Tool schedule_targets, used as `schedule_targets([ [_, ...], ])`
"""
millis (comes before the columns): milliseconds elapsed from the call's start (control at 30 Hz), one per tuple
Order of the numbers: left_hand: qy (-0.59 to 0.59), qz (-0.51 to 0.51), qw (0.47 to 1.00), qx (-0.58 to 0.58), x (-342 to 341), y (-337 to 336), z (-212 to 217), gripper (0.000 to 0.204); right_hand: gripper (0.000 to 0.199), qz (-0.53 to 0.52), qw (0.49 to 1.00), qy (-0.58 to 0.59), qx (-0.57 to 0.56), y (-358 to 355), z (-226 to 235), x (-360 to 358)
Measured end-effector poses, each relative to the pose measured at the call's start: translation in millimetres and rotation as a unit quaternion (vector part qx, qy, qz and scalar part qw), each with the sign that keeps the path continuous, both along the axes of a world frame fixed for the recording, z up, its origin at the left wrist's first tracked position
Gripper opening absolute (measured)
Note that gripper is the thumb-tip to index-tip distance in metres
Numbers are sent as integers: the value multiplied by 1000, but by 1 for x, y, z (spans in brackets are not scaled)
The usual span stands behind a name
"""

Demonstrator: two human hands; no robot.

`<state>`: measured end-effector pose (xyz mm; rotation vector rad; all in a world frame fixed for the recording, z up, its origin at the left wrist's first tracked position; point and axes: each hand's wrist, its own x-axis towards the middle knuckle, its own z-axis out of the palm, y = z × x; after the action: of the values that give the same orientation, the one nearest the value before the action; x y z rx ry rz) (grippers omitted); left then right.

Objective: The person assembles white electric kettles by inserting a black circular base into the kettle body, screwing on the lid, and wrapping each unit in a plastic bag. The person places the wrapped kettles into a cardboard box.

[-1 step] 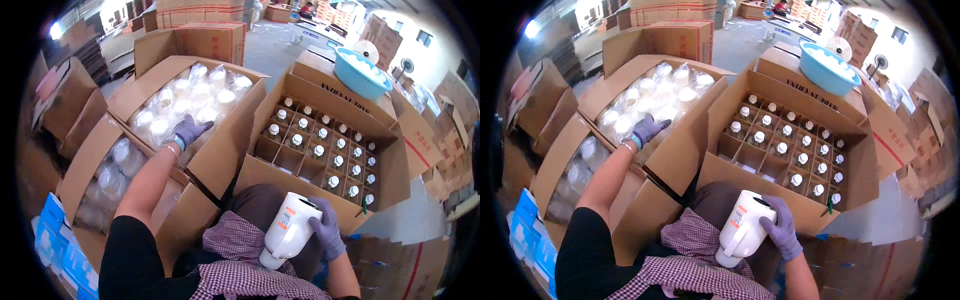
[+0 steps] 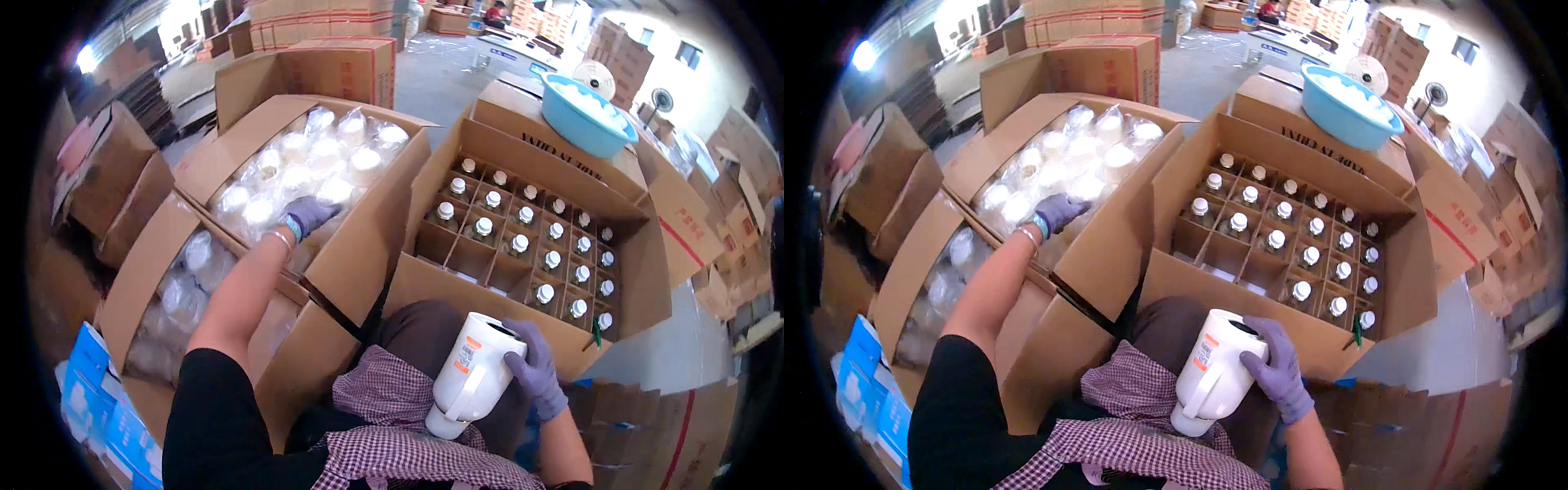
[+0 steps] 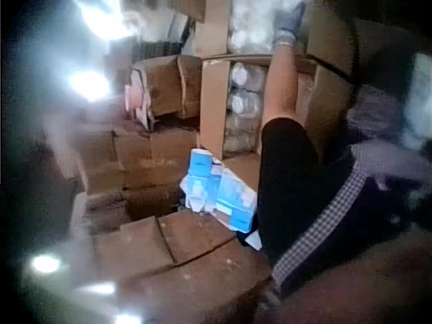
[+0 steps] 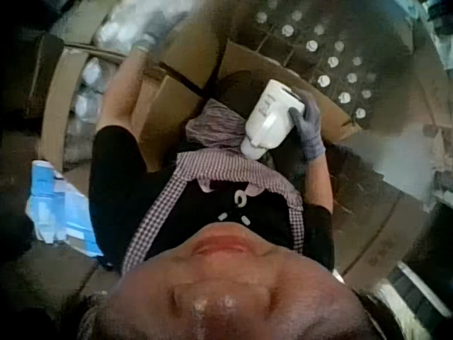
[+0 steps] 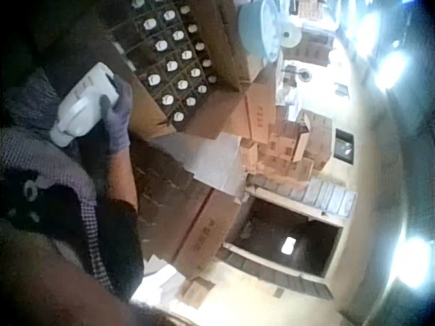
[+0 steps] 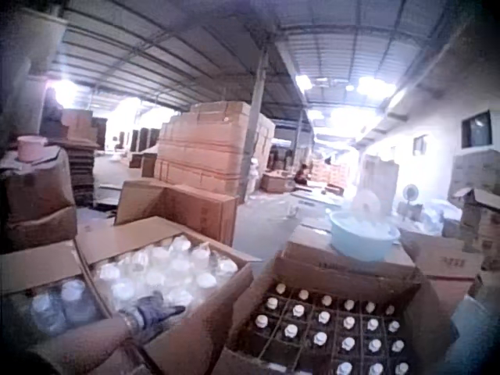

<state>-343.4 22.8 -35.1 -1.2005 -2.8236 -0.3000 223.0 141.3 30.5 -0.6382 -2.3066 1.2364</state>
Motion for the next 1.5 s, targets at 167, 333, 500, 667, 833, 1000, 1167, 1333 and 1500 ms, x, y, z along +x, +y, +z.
schedule_targets([
  [167, -495, -266, 818, 118, 49, 49, 171, 34, 58, -10, 999, -30, 43, -1, 15, 29],
  [333, -705, -457, 424, 338, 150, 47, 286, 40, 71, -2, 991, 73, 109, 11, 45, 7],
  [500, -684, -698, 98, 187, 225, 139, 306, 56, 94, -143, 903, 246, 321, 6, 85, -71],
  [667, -703, -500, 359, 356, 294, 145, 261, 87, 62, -237, 916, 300, 124, 37, 69, -104],
  [833, -197, -382, 743, 513, 353, 100, 167, 102, 28, -190, 851, 441, -213, 59, 68, -96],
  [1000, -574, -316, 680, 330, 337, 123, 121, 80, 34, -82, 919, 342, -176, 48, 48, -73],
  [1167, -650, -313, 614, 321, 309, 132, 115, 54, 41, -15, 910, 244, -334, 67, 43, -49],
  [1333, -352, -184, 782, 481, 314, 136, 102, 69, 37, -130, 911, 263, -289, 89, 21, -50],
  [1500, -376, -308, 782, 391, 355, 93, 90, 70, 32, -161, 897, 271, -309, 81, 24, -63],
])
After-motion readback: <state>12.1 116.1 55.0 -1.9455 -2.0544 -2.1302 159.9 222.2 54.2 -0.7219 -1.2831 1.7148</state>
